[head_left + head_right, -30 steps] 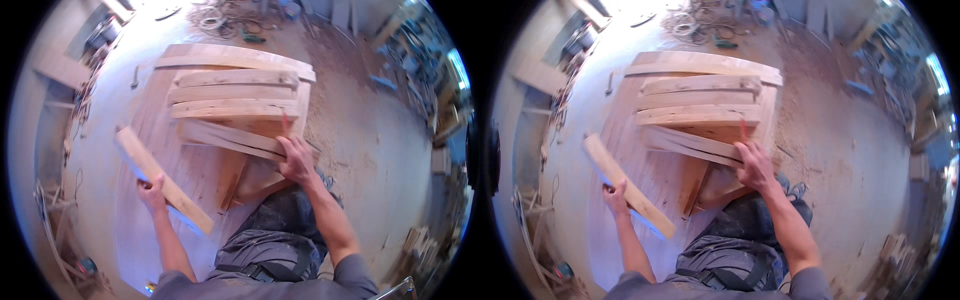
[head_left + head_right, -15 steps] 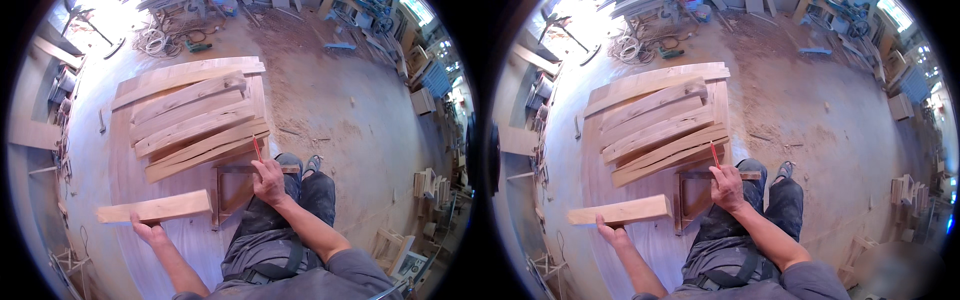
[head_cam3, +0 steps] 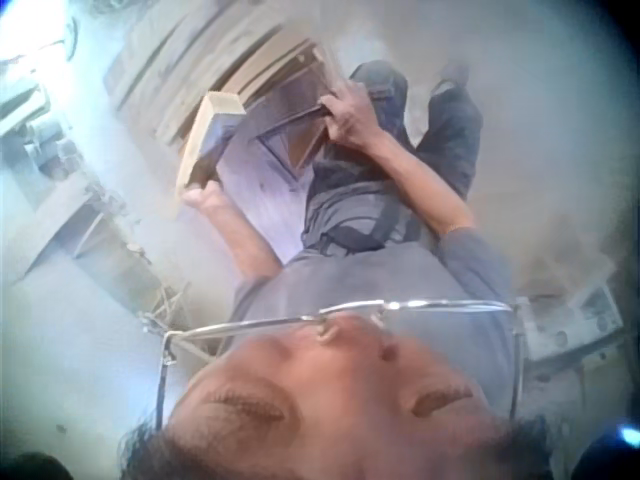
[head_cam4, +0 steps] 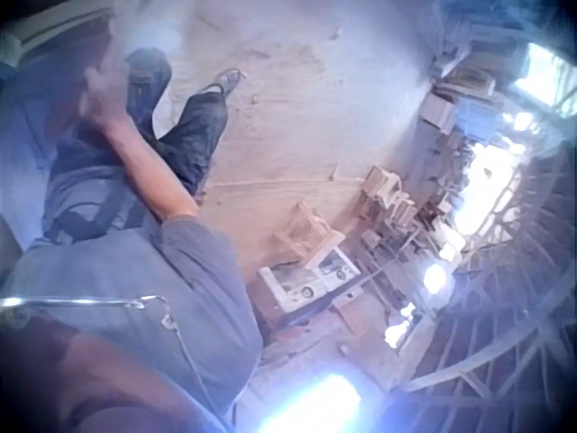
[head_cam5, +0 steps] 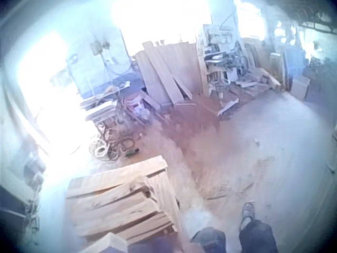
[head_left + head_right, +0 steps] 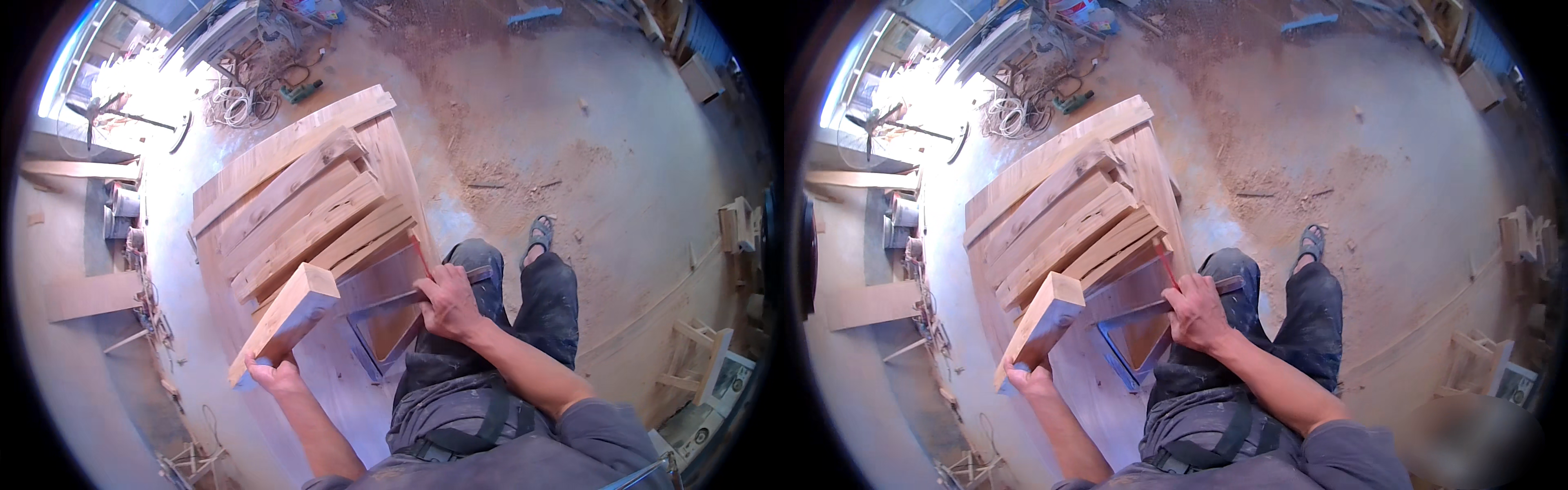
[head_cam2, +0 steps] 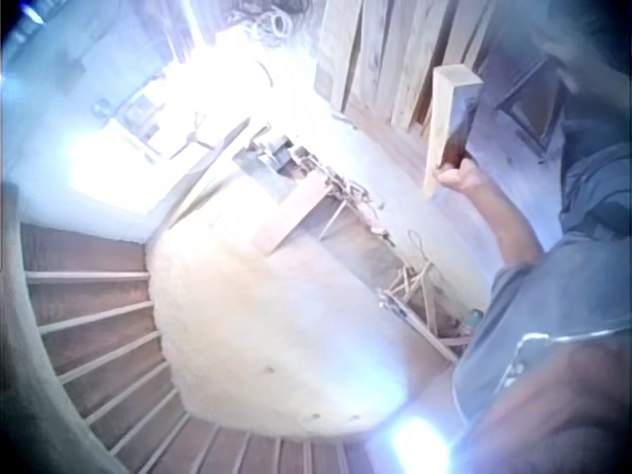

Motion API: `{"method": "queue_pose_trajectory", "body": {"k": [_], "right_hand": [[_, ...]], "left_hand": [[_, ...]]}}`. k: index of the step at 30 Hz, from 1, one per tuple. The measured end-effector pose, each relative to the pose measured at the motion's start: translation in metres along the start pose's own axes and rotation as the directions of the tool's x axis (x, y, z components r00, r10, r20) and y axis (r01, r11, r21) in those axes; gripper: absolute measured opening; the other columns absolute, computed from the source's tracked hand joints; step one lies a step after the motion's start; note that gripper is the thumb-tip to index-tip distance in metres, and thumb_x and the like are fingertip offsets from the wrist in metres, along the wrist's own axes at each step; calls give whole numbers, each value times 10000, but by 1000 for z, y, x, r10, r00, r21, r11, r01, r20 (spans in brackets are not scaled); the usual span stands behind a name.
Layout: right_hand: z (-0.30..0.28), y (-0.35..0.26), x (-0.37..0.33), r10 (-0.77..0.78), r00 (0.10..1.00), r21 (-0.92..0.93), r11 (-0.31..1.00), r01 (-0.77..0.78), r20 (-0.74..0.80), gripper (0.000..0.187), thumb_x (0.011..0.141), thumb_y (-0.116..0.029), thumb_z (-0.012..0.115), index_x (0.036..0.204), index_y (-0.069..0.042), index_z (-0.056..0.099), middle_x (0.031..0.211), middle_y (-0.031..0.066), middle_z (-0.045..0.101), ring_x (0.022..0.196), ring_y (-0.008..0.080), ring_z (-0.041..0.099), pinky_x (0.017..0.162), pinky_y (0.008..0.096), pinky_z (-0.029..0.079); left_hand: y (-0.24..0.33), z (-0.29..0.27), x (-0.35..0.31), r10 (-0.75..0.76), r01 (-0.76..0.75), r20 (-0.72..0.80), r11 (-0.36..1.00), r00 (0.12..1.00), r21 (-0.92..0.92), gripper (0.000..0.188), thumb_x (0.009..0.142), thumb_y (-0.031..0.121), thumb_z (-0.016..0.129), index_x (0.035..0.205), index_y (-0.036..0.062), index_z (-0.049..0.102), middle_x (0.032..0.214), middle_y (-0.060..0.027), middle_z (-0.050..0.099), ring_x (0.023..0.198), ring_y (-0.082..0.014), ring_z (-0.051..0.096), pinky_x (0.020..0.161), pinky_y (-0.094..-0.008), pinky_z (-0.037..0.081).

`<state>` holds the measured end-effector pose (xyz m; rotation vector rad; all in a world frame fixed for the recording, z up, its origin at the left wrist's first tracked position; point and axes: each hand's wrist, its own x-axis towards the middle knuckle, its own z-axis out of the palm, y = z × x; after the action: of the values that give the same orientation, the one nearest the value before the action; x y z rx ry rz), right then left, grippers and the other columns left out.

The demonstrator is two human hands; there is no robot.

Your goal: The person uses a try square and a red pencil to mark straight lines on multiple wooden planks. They repeatedly pick up planks, align the square, draw lines, and place the planks back on the workbench.

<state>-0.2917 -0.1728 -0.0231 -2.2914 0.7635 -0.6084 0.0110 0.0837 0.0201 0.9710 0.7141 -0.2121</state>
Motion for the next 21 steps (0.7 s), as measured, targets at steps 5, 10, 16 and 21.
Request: {"method": "queue_pose_trajectory", "body": {"k": [5, 10, 16, 21], "right_hand": [[-17, 17, -13, -136, 981, 204, 965, 163, -141, 193, 747, -59, 751, 914, -91, 660, 939, 99, 590, 929, 319, 601, 856, 439, 448], [-26, 38, -20, -198, 965, 282, 929, 241, -171, 237, 698, -53, 763, 902, -104, 655, 929, 64, 587, 910, 288, 598, 857, 419, 454], [-27, 46, -15, -202, 959, 329, 908, 259, -196, 260, 681, -36, 800, 899, -125, 691, 925, 43, 594, 886, 266, 612, 857, 406, 447], [-27, 45, -16, -214, 955, 329, 904, 272, -203, 276, 665, -36, 797, 906, -123, 693, 931, 43, 593, 902, 268, 612, 867, 407, 452]], "left_hand": [[-15, 24, -5, 39, -37, -60, 999, 997, 38, 596, 970, 408, 656, 1443, 54, 573, 1433, -185, 633, 1307, -392, 623, 1088, -576, 546], [-38, 57, -29, 166, -150, -78, 972, 983, 180, 608, 1050, 464, 616, 1461, 20, 545, 1422, -213, 634, 1283, -412, 636, 1108, -586, 540], [-8, 51, -56, -152, 130, 143, 979, 978, 155, 547, 1122, 299, 560, 1467, -109, 443, 1438, -311, 593, 1321, -441, 621, 1154, -544, 535], [-27, 61, -83, 96, -326, 372, 709, 923, 625, 550, 1070, 155, 646, 1510, -103, 441, 1421, -287, 626, 1307, -402, 643, 1078, -472, 578]]}}
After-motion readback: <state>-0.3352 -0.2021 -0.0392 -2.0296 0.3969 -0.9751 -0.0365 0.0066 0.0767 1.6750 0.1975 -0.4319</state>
